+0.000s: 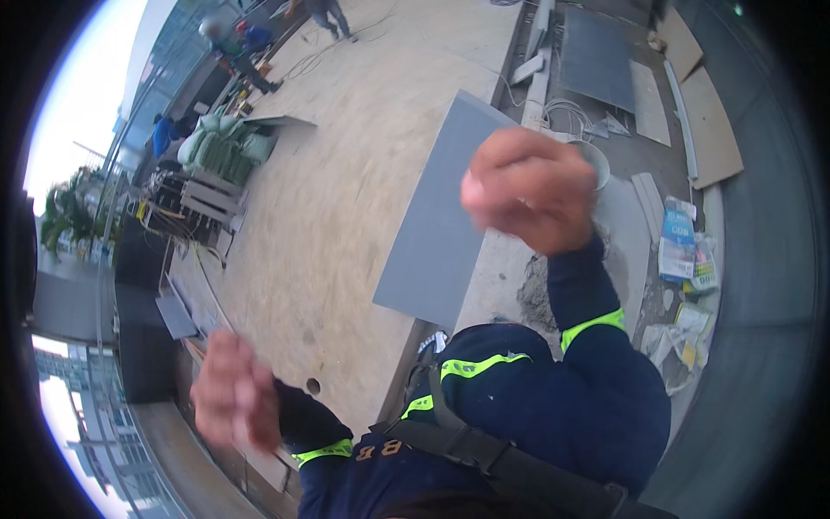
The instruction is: The person receives an angle grinder and cuts a large stone slab on the floor. They make two separate cuts along the slab surface while kneeling.
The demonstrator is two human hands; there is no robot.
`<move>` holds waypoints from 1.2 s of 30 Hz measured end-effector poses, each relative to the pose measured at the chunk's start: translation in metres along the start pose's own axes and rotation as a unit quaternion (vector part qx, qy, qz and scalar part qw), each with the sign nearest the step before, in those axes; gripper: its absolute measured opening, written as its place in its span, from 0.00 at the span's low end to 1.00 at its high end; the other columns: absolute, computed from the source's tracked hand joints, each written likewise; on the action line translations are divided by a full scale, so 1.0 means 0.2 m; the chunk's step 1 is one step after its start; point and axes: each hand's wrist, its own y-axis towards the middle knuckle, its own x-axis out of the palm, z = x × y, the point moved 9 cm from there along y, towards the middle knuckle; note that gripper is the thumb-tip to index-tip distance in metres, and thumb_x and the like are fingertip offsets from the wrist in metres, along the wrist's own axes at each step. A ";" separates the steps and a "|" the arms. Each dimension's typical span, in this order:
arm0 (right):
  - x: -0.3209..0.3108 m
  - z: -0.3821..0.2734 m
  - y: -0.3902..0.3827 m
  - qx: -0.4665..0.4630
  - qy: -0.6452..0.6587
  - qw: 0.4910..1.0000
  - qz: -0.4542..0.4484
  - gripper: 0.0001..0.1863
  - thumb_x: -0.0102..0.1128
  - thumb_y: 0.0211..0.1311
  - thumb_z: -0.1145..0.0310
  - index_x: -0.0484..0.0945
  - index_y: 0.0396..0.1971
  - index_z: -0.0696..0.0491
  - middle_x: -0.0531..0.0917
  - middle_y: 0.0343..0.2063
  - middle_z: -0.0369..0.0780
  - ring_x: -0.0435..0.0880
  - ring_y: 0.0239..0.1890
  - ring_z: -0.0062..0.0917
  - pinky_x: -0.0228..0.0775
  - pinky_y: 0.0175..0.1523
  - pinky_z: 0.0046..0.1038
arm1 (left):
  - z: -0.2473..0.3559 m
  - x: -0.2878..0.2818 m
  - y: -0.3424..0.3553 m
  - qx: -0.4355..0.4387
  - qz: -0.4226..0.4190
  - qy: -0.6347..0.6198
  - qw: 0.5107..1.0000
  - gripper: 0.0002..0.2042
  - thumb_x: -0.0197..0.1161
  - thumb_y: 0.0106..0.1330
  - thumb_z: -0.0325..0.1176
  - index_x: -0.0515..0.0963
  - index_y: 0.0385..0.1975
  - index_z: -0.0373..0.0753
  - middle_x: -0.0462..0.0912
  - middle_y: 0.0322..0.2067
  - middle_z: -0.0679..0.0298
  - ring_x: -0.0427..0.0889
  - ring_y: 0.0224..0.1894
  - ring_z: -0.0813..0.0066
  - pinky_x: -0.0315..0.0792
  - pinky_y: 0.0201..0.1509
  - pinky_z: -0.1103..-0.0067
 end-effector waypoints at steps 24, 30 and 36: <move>0.14 -1.33 -0.11 -0.238 -0.360 0.896 -0.108 0.02 0.73 0.64 0.67 0.89 0.34 0.41 0.87 0.32 0.25 0.83 0.30 0.12 0.73 0.42 0.19 | -0.10 0.42 0.45 0.278 -0.138 -0.372 0.875 0.05 0.64 0.73 0.29 0.81 0.45 0.41 0.90 0.33 0.65 0.89 0.28 0.72 0.77 0.37 0.75; -0.13 -1.43 -0.26 -0.197 -0.586 0.785 0.041 0.08 0.72 0.66 0.66 0.88 0.44 0.41 0.87 0.39 0.26 0.83 0.36 0.13 0.73 0.46 0.19 | -0.28 0.66 0.62 0.301 -0.012 -0.338 0.892 0.07 0.58 0.79 0.30 0.75 0.53 0.43 0.88 0.39 0.64 0.85 0.27 0.68 0.76 0.37 0.69; -0.37 -1.41 -0.38 -0.055 -0.711 0.684 0.153 0.09 0.72 0.68 0.70 0.88 0.46 0.51 0.89 0.40 0.35 0.86 0.39 0.19 0.77 0.48 0.23 | -0.79 1.19 0.39 0.169 -0.034 -0.530 0.830 0.12 0.67 0.72 0.44 0.79 0.44 0.43 0.88 0.39 0.64 0.84 0.33 0.63 0.73 0.39 0.65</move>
